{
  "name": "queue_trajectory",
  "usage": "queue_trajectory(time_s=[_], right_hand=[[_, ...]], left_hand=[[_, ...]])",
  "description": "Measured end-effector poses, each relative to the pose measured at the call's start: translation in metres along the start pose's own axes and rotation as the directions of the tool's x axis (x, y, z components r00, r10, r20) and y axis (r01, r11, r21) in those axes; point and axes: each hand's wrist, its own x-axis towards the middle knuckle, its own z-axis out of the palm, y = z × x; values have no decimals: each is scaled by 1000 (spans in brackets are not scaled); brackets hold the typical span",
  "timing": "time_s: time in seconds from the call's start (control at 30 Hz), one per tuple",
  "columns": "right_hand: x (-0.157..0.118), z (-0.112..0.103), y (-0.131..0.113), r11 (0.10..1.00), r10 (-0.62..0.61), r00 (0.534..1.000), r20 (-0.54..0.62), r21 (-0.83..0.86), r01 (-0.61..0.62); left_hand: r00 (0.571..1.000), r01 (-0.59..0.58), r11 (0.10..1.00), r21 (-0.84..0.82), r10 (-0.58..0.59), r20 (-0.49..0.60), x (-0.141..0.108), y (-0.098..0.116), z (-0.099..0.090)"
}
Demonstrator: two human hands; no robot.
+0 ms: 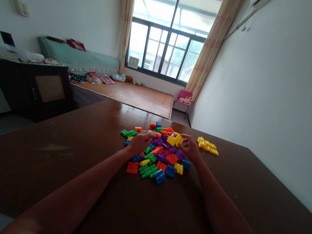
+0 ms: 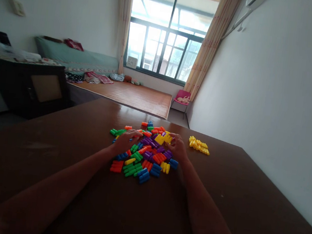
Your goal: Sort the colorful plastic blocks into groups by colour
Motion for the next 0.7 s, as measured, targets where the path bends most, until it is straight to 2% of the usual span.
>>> queue_trajectory(time_s=[0.07, 0.17, 0.23, 0.3, 0.37, 0.47, 0.6, 0.7], right_hand=[[0, 5, -26, 997, -58, 998, -9, 48, 58], [-1, 17, -61, 982, -166, 986, 27, 91, 163], [-2, 23, -73, 976, -213, 977, 33, 62, 210], [-2, 25, -71, 980, -197, 980, -8, -11, 197], [0, 22, -58, 992, -111, 991, -73, -63, 107], [5, 8, -26, 998, 47, 990, -131, -37, -53], [10, -20, 19, 989, 137, 976, -171, -28, -144], [14, -47, 55, 967, 228, 942, -246, -53, -248]], left_hand=[[1000, 9, 997, -83, -7, 21, -1, 10, 4], [994, 97, 975, -201, -85, 64, 0, 20, 7], [987, 159, 958, -239, -145, 75, 1, 22, 7], [979, 200, 940, -276, -181, 92, 3, 20, 6], [975, 219, 918, -330, -189, 121, 4, 18, 5], [972, 234, 890, -392, -207, 112, 4, 15, 2], [963, 266, 881, -392, -262, 65, 4, 10, -1], [953, 300, 869, -392, -294, 79, 5, 5, -3]])
